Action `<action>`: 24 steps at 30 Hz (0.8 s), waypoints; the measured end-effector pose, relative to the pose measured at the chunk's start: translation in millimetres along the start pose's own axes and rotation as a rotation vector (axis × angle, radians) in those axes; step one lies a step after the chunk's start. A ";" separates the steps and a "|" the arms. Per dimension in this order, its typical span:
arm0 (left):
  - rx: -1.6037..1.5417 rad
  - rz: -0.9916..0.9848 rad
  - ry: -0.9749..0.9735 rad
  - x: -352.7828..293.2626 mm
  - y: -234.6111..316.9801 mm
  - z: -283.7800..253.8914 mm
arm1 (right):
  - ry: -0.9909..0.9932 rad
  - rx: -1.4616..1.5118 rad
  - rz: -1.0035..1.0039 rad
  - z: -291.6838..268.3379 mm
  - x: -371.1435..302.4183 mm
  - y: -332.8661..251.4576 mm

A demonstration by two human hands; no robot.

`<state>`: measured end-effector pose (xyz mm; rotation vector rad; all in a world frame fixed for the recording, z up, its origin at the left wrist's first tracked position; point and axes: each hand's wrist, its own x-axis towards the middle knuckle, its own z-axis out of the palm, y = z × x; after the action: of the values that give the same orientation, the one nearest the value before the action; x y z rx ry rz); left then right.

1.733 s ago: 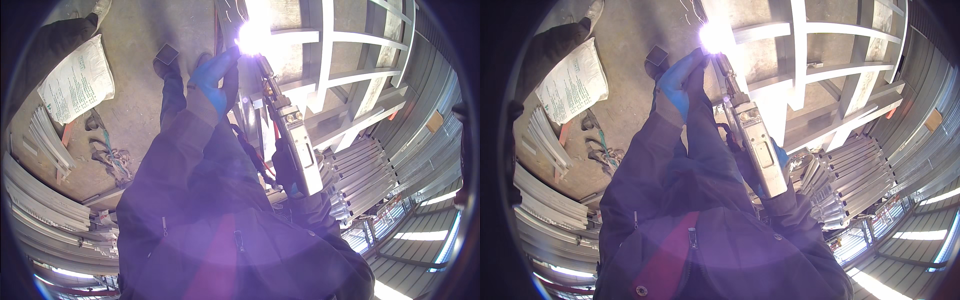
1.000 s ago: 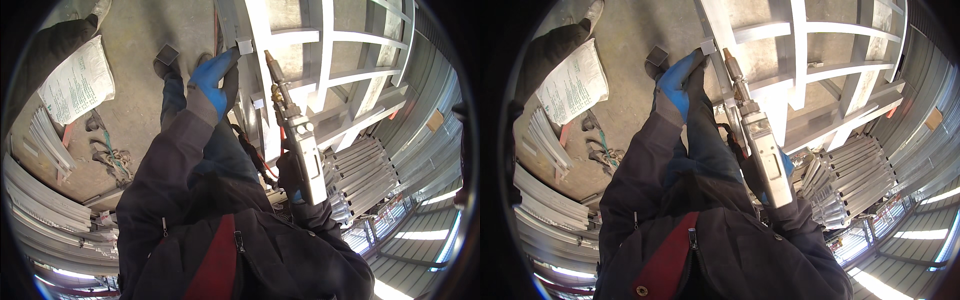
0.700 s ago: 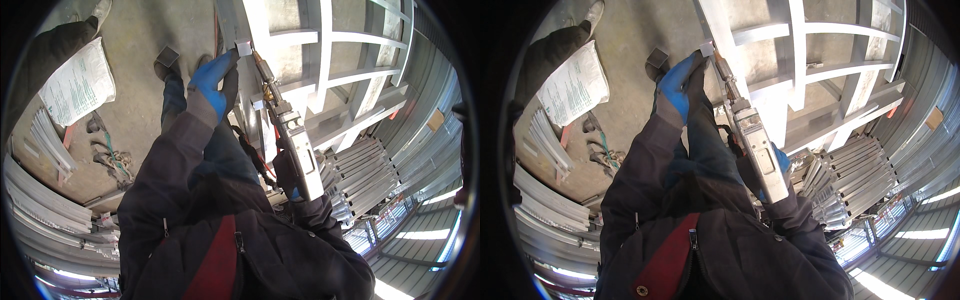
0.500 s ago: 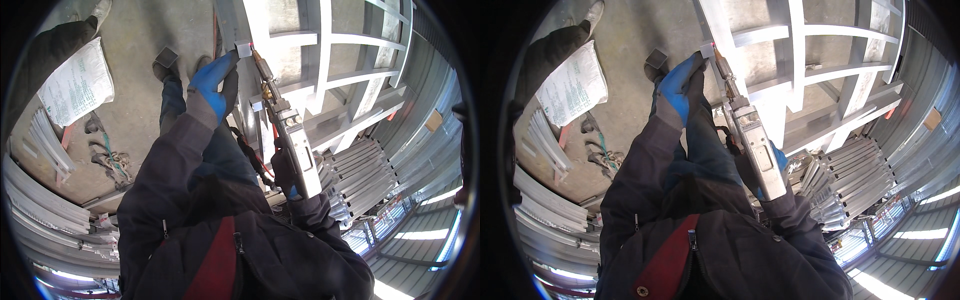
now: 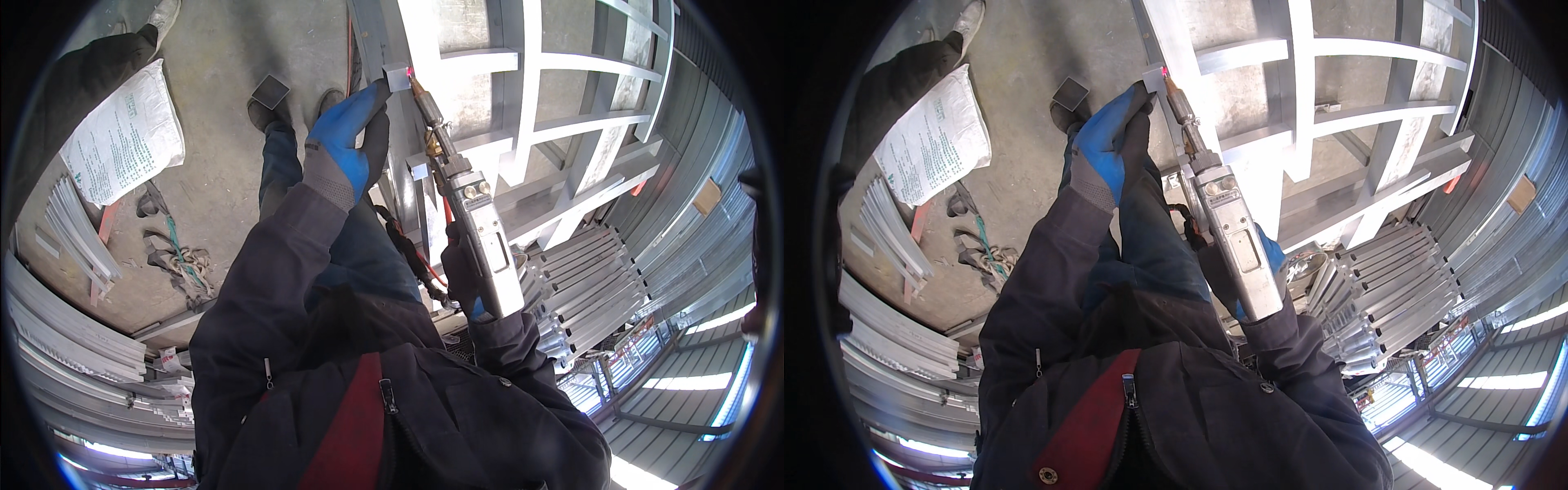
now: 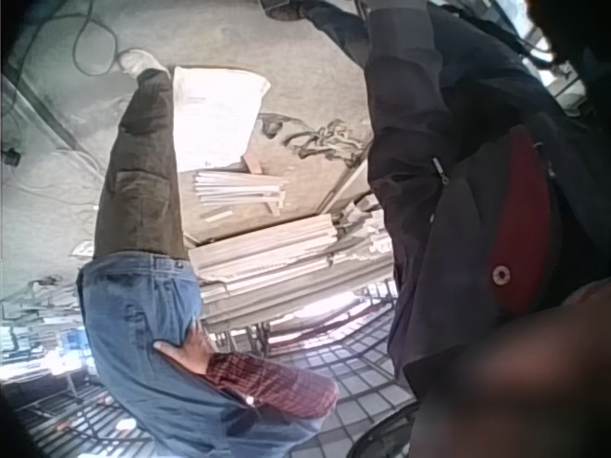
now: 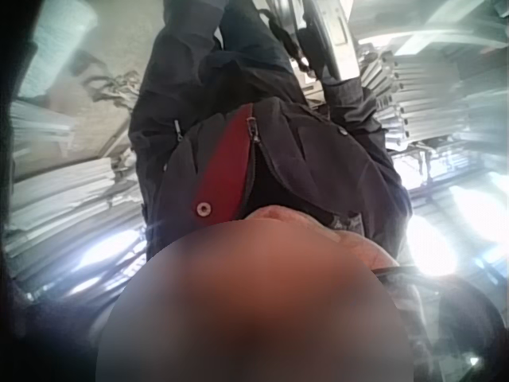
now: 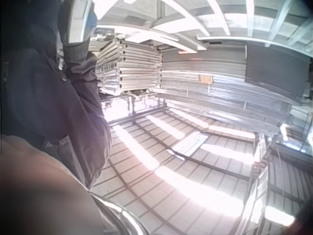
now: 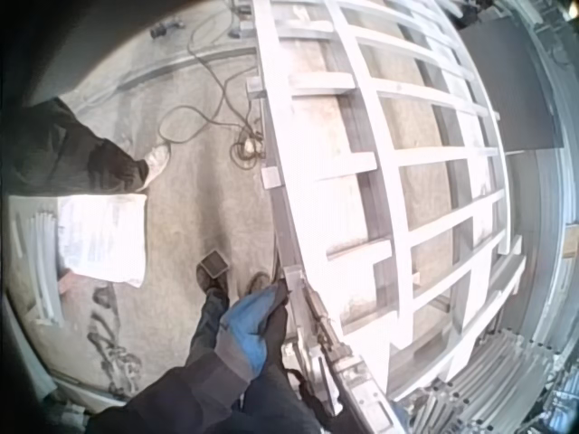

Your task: The person welds a metal frame using a handheld welding gun, moving along the frame to join sections. The person also uses a handheld grinder to smooth or clean the frame surface. The work occurs in a workshop with stacked metal parts and tools on the floor.

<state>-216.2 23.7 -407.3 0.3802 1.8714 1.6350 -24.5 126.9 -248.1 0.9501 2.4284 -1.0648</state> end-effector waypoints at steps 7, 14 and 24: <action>-0.001 -0.010 -0.006 -1.0 3.2 -0.7 | -0.007 0.024 0.017 0.7 -2.0 0.7; -0.088 -0.035 0.035 -1.0 2.3 3.0 | -0.020 0.078 0.077 4.4 -7.9 5.8; -0.070 -0.016 0.021 0.6 4.2 2.4 | -0.040 0.098 0.035 -1.5 -6.7 0.7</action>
<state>-215.9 26.8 -403.4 0.3190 1.8226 1.6942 -19.2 125.3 -243.9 0.9891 2.3375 -1.1889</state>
